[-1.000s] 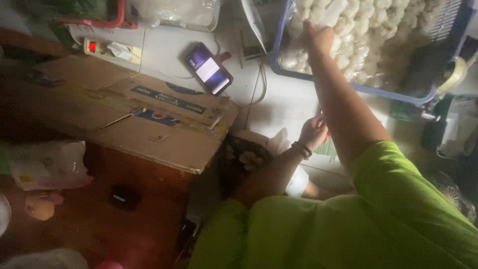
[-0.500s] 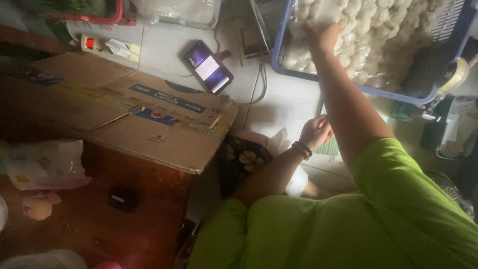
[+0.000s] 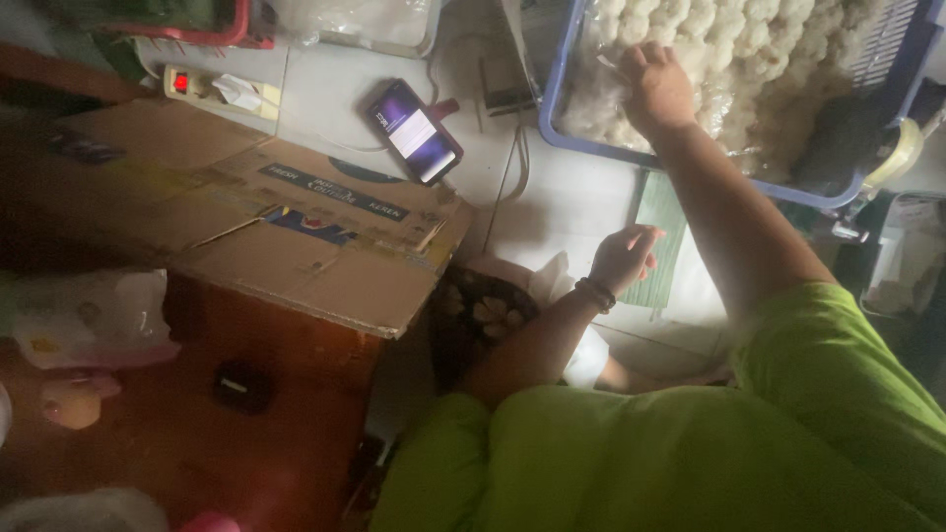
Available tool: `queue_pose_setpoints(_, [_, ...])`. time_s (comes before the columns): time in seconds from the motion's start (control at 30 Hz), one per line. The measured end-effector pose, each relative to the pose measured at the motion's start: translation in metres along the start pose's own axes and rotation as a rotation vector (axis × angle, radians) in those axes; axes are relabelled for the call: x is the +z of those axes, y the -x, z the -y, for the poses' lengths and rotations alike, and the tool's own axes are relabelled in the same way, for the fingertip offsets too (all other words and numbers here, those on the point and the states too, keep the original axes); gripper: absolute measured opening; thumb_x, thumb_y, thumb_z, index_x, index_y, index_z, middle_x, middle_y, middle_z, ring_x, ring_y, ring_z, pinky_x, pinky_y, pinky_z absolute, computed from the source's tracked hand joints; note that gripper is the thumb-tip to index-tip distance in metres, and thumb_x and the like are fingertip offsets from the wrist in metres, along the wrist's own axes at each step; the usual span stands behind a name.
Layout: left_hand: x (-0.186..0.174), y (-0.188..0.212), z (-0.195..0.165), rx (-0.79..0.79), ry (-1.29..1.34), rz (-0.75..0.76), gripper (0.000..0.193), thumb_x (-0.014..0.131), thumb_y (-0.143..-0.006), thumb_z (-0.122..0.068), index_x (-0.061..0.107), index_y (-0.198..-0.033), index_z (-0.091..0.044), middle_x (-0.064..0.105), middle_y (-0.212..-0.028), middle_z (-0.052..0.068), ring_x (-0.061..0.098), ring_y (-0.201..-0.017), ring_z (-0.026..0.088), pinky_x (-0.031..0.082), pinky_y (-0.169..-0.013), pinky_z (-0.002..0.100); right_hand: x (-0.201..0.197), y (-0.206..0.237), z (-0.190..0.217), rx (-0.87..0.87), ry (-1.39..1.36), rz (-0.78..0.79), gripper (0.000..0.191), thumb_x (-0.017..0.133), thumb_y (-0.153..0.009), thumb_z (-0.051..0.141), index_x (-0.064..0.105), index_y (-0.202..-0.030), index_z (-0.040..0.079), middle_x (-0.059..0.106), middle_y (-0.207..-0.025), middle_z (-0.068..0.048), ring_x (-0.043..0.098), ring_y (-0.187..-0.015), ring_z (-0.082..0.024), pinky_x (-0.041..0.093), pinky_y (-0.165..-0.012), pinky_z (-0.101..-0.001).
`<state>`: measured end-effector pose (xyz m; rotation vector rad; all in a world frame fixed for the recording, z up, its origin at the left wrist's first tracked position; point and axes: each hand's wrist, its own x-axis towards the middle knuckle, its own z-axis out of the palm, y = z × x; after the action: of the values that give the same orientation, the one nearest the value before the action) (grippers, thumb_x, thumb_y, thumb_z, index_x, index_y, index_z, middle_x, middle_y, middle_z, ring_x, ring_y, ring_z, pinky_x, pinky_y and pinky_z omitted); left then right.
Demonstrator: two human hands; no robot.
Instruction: The person sits on the floor and repeatedly wraps small white food items in green leaves, then places them into small white paper sleeves. The person handles the items one at a time and stacks the finished packages in a nearby box.
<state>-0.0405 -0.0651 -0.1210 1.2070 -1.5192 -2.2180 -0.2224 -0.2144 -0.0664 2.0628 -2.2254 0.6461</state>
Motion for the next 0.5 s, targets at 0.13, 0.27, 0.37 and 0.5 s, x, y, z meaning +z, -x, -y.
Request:
queue_pose_setpoints(0.13, [-0.002, 0.001, -0.003, 0.013, -0.035, -0.005, 0.038, 0.051, -0.104, -0.038, 0.07, -0.124, -0.012, 0.069, -0.073, 0.003, 0.06, -0.054, 0.01, 0.051, -0.055, 0.026, -0.009, 0.013, -0.015, -0.109, 0.233, -0.075, 0.036, 0.073, -0.087, 0.01, 0.073, -0.123, 0.015, 0.067, -0.109, -0.011, 0.063, -0.101, -0.032, 0.056, -0.079, -0.0401])
queue_pose_setpoints(0.27, [-0.003, 0.001, -0.008, 0.026, -0.033, -0.022, 0.04, 0.055, -0.101, -0.04, 0.071, -0.121, -0.01, 0.069, -0.073, 0.002, 0.061, -0.055, 0.01, 0.053, -0.055, 0.026, -0.033, 0.016, -0.024, 0.69, -0.423, 0.197, 0.028, 0.07, -0.107, 0.027, 0.07, -0.101, 0.0, 0.068, -0.087, -0.009, 0.066, -0.077, -0.018, 0.053, -0.07, -0.0315])
queue_pose_setpoints(0.37, [-0.004, -0.002, -0.01, 0.046, 0.036, -0.029, 0.042, 0.063, -0.098, -0.04, 0.07, -0.122, -0.006, 0.069, -0.075, 0.003, 0.061, -0.059, 0.01, 0.052, -0.057, 0.027, -0.062, 0.046, -0.028, 0.449, -0.881, -0.002, 0.02, 0.077, -0.095, 0.012, 0.067, -0.109, 0.001, 0.069, -0.091, -0.002, 0.067, -0.08, -0.01, 0.054, -0.069, -0.0248])
queue_pose_setpoints(0.5, [-0.001, 0.002, -0.014, 0.148, 0.048, 0.101, 0.053, 0.067, -0.094, -0.043, 0.066, -0.132, -0.006, 0.072, -0.095, 0.008, 0.063, -0.075, 0.014, 0.053, -0.069, 0.028, -0.102, 0.093, -0.005, 0.359, -1.181, -0.067, 0.026, 0.074, -0.112, 0.009, 0.06, -0.093, -0.001, 0.062, -0.084, -0.004, 0.058, -0.074, -0.014, 0.047, -0.066, -0.0271])
